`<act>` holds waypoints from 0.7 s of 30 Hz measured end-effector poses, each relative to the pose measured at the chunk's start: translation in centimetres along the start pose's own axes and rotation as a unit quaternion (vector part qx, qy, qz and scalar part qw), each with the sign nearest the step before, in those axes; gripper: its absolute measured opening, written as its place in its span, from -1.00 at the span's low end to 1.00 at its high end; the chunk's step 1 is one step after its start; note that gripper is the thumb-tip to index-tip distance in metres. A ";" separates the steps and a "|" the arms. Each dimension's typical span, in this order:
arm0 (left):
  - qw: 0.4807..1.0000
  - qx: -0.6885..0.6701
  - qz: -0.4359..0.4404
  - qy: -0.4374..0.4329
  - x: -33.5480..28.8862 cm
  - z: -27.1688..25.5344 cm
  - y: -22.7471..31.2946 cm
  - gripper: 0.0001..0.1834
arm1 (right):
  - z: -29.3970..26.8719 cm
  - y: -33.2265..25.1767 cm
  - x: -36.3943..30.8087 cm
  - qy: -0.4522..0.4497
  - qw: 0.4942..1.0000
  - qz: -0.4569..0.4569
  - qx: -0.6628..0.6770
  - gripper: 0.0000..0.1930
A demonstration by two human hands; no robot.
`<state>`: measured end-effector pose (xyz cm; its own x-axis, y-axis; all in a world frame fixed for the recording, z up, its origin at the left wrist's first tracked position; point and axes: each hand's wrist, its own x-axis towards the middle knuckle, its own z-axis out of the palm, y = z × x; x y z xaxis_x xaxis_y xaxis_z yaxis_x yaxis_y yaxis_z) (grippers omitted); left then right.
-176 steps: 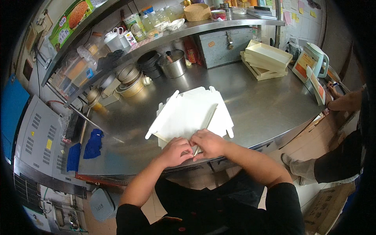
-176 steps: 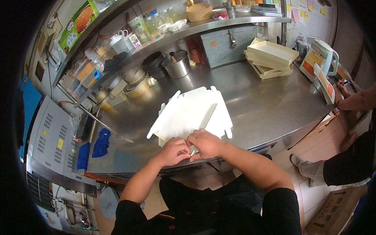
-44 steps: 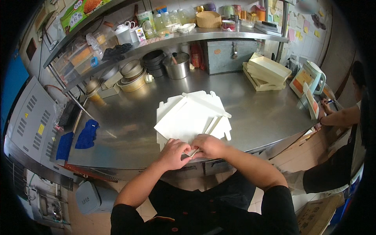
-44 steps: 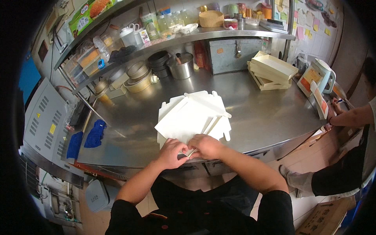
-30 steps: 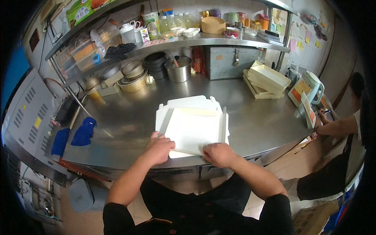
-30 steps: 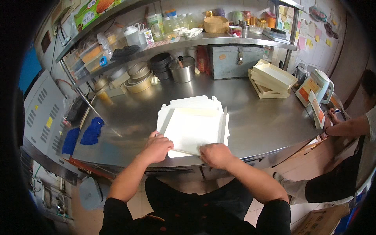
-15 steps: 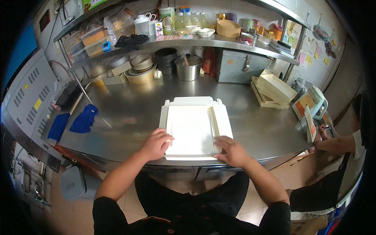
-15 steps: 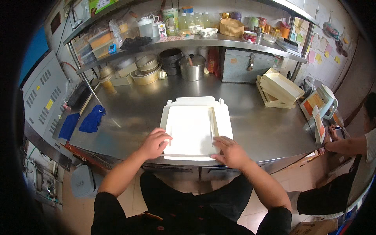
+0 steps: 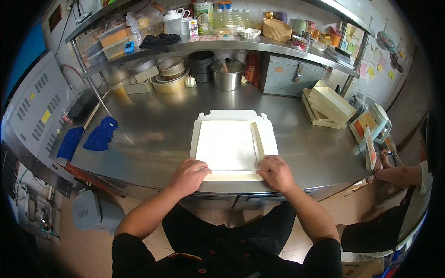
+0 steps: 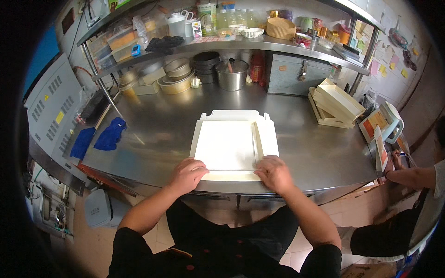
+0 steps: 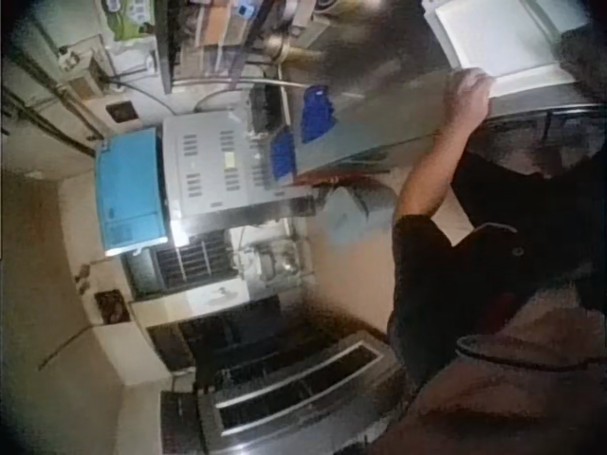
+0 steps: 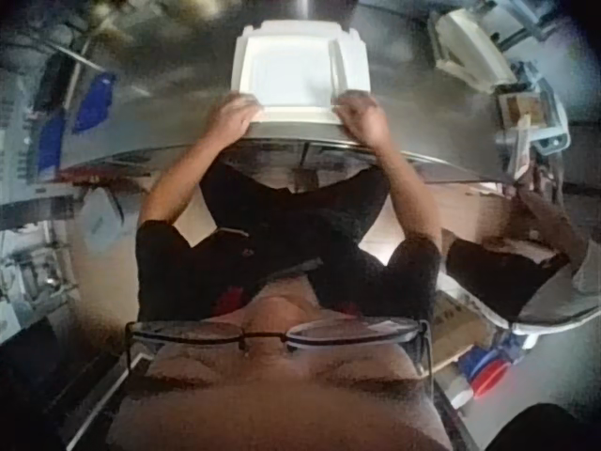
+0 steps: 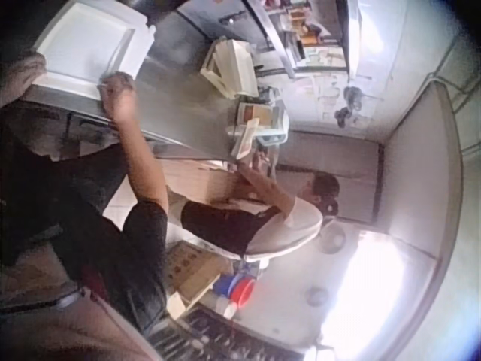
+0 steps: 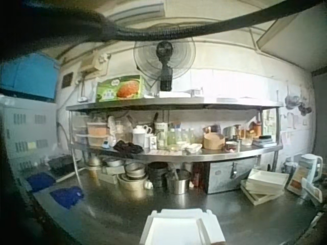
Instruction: The person assembles white cardboard takeout boxes by folding flaps and inserting locking tabs. They handle each box one at a time, aligning edges and securing the tabs to form the container shape.
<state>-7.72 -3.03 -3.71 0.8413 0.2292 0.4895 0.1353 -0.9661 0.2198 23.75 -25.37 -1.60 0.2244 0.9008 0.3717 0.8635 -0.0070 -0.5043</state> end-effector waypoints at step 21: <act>0.996 -0.020 -0.083 -0.008 2.1 0.9 2.2 -0.86 | 3.5 -0.7 1.2 -0.059 0.994 -0.052 -0.079 -0.76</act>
<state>-5.19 -4.79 -2.91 0.8176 0.3831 0.4297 0.2530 -0.9096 0.3295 21.80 -22.78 -3.56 0.0833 0.9450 0.3162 0.9415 0.0293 -0.3357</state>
